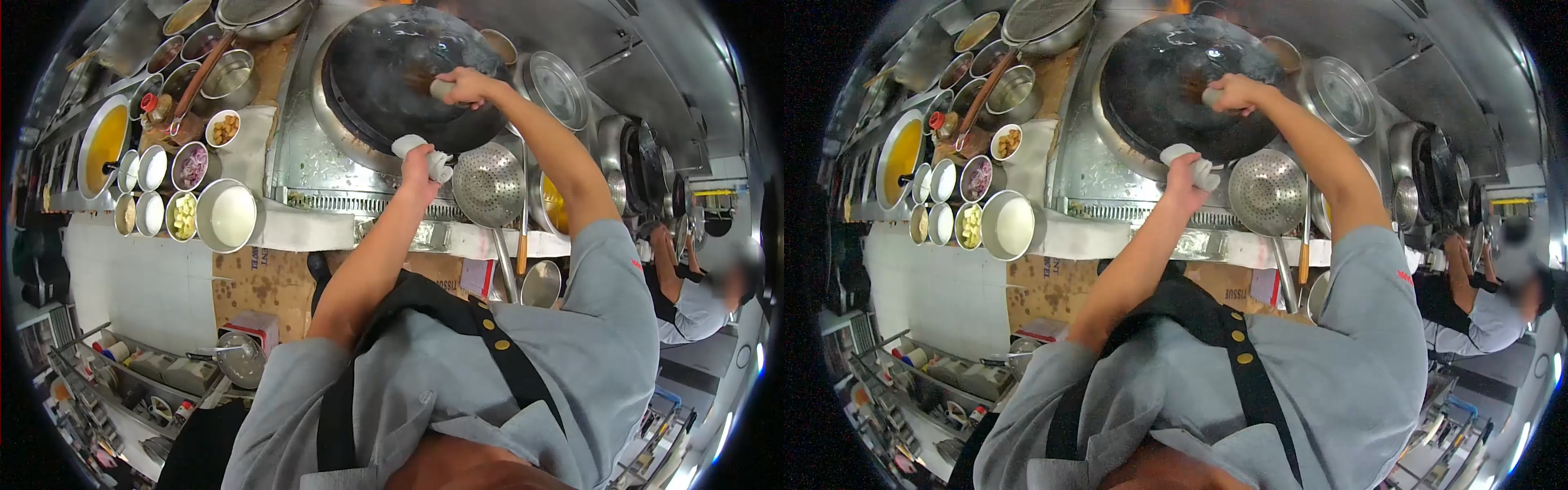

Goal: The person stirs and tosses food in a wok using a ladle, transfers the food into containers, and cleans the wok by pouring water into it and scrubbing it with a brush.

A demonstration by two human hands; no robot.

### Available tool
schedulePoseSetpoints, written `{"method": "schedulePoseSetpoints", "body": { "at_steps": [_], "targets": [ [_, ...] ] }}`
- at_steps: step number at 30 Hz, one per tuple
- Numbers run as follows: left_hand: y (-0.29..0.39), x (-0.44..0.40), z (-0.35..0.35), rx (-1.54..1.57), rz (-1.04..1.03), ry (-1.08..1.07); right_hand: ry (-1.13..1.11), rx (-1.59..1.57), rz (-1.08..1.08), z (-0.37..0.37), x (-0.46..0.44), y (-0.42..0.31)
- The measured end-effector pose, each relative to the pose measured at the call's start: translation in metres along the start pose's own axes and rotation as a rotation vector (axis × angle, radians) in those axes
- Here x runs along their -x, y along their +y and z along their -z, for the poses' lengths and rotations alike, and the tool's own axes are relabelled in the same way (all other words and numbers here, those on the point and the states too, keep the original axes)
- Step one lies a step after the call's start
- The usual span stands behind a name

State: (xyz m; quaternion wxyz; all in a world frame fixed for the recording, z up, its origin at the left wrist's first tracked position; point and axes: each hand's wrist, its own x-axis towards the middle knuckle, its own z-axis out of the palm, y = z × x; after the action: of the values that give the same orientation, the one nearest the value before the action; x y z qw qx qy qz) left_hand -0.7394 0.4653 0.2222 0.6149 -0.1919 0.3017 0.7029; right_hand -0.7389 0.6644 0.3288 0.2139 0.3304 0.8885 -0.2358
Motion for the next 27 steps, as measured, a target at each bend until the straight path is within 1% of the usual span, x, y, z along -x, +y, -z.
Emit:
{"method": "schedulePoseSetpoints", "body": {
  "at_steps": [1,4,5,6,7,8,9,12,14,15,18,19,22,23,24,27],
  "targets": [
    [0.002,-0.002,-0.002,-0.007,0.003,0.009,-0.026,-0.071,0.040,-0.003,0.013,-0.014],
    [0.007,-0.005,0.002,0.006,0.057,-0.018,-0.252,-0.079,0.084,-0.003,0.054,-0.022],
    [0.009,-0.007,0.004,0.006,0.095,-0.026,-0.308,-0.011,0.121,0.003,0.072,-0.017],
    [0.010,-0.009,0.007,-0.015,0.094,-0.027,-0.315,0.037,0.133,0.008,0.087,-0.006],
    [0.010,-0.010,0.008,-0.034,0.091,-0.029,-0.378,0.180,0.014,0.027,0.119,-0.021],
    [0.011,-0.011,0.007,-0.054,0.085,-0.031,-0.314,0.279,-0.053,0.041,0.133,-0.019],
    [0.013,-0.013,0.005,-0.070,0.097,0.015,-0.246,0.375,-0.119,0.048,0.143,-0.012],
    [0.013,-0.023,-0.006,-0.112,0.112,0.153,0.030,0.729,-0.001,0.042,0.103,0.050],
    [0.006,-0.031,-0.006,-0.095,0.069,0.248,0.212,0.672,-0.005,0.015,0.083,0.076],
    [0.003,-0.030,-0.006,-0.091,0.018,0.245,0.307,0.643,0.007,0.012,0.072,0.079],
    [-0.010,-0.025,-0.002,-0.030,-0.052,0.178,0.349,0.534,-0.085,-0.001,0.098,0.070],
    [-0.012,0.000,-0.013,-0.019,-0.075,0.203,0.361,0.525,-0.082,-0.006,0.106,0.071],
    [-0.030,0.026,-0.014,0.042,-0.099,0.240,0.409,0.507,-0.093,-0.016,0.137,0.077],
    [-0.038,0.034,-0.008,0.056,-0.101,0.188,0.429,0.509,-0.094,-0.019,0.151,0.075],
    [-0.044,0.043,-0.004,0.059,-0.107,0.191,0.449,0.511,-0.094,-0.021,0.163,0.072],
    [-0.057,0.069,0.013,0.078,-0.123,0.204,0.397,0.514,-0.115,-0.029,0.191,0.065]
  ]
}}
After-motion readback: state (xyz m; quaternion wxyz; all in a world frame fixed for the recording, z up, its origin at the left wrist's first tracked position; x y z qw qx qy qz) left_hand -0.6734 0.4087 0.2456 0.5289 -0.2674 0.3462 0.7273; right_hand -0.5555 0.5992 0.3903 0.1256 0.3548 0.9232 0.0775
